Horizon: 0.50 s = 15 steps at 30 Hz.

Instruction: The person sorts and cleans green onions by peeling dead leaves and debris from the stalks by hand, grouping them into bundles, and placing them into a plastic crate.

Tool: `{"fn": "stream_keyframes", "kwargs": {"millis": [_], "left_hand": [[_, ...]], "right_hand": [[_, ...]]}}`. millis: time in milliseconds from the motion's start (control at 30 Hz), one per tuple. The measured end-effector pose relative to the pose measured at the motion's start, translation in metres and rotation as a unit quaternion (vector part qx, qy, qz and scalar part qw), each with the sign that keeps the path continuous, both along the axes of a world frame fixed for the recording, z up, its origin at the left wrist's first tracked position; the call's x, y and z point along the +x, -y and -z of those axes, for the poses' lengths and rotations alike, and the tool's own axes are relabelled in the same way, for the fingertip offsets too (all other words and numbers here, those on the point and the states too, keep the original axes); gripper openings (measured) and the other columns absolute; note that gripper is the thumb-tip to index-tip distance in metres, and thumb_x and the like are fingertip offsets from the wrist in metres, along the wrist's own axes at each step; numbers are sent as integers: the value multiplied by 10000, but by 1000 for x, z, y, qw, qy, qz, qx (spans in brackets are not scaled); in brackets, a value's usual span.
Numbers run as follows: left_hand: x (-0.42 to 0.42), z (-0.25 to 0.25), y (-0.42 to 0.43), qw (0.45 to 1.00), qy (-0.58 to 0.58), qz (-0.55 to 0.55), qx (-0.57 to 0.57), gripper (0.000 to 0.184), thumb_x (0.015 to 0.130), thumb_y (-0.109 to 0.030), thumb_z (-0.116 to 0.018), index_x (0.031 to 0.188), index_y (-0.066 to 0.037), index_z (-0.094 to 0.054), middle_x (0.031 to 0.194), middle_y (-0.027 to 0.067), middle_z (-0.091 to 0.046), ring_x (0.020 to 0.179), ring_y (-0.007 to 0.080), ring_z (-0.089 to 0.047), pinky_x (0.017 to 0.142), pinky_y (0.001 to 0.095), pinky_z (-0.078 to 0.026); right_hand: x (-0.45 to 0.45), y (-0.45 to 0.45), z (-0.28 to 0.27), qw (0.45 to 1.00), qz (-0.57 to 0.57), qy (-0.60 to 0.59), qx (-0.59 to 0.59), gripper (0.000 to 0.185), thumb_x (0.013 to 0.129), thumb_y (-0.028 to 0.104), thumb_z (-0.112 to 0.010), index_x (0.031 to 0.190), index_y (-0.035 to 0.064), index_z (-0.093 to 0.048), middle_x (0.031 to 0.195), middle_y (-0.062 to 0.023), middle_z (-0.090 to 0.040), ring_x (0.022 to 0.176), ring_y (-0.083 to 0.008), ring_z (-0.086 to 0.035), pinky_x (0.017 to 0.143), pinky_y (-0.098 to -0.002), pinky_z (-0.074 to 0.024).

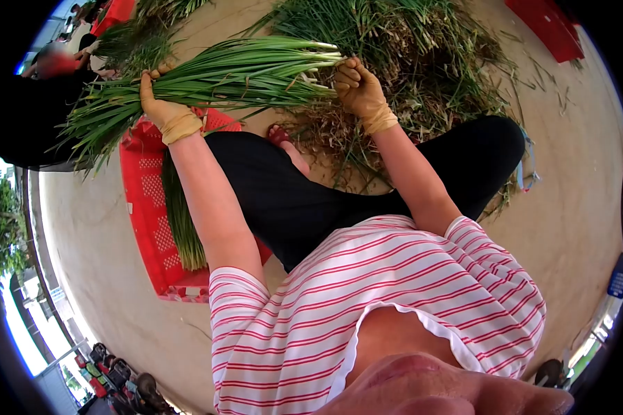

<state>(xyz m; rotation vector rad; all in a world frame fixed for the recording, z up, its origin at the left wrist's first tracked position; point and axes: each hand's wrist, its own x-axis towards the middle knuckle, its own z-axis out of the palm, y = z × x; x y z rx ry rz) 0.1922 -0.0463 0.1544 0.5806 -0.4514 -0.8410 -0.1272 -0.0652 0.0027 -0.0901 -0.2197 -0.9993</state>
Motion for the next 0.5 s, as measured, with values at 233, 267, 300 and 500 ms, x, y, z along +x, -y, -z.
{"fn": "stream_keyframes", "kwargs": {"millis": [233,267,300,500], "left_hand": [[7,-2,-5,998,-9,43,-55,199,871,-172,-472,720,-49,-514,736,92,-573,756,230,-555,856,373,-456],[12,3,-2,997,-10,46,-56,199,871,-172,-472,720,-49,-514,736,92,-573,756,230,-555,856,373,-456],[11,2,-3,999,-11,18,-33,201,870,-173,-473,715,-50,-510,735,92,-568,758,232,-551,852,374,-456],[-9,-7,-8,1000,-4,-8,-10,186,861,-168,-503,711,-59,-507,716,76,-552,739,212,-550,847,366,-459]], "right_hand": [[-92,24,20,927,291,-155,177,346,937,296,-456,688,77,-556,554,0,-480,494,-130,-428,520,-266,-405],[-96,22,23,926,294,-156,177,346,937,296,-456,688,77,-556,554,0,-480,494,-130,-428,520,-266,-405],[-94,19,17,916,214,-328,85,352,921,320,-484,689,72,-577,541,0,-472,491,-128,-422,523,-259,-385],[16,-12,-33,621,152,-735,-226,304,839,353,-607,896,65,-683,636,-1,-546,589,-83,-459,551,-212,-342]]}}
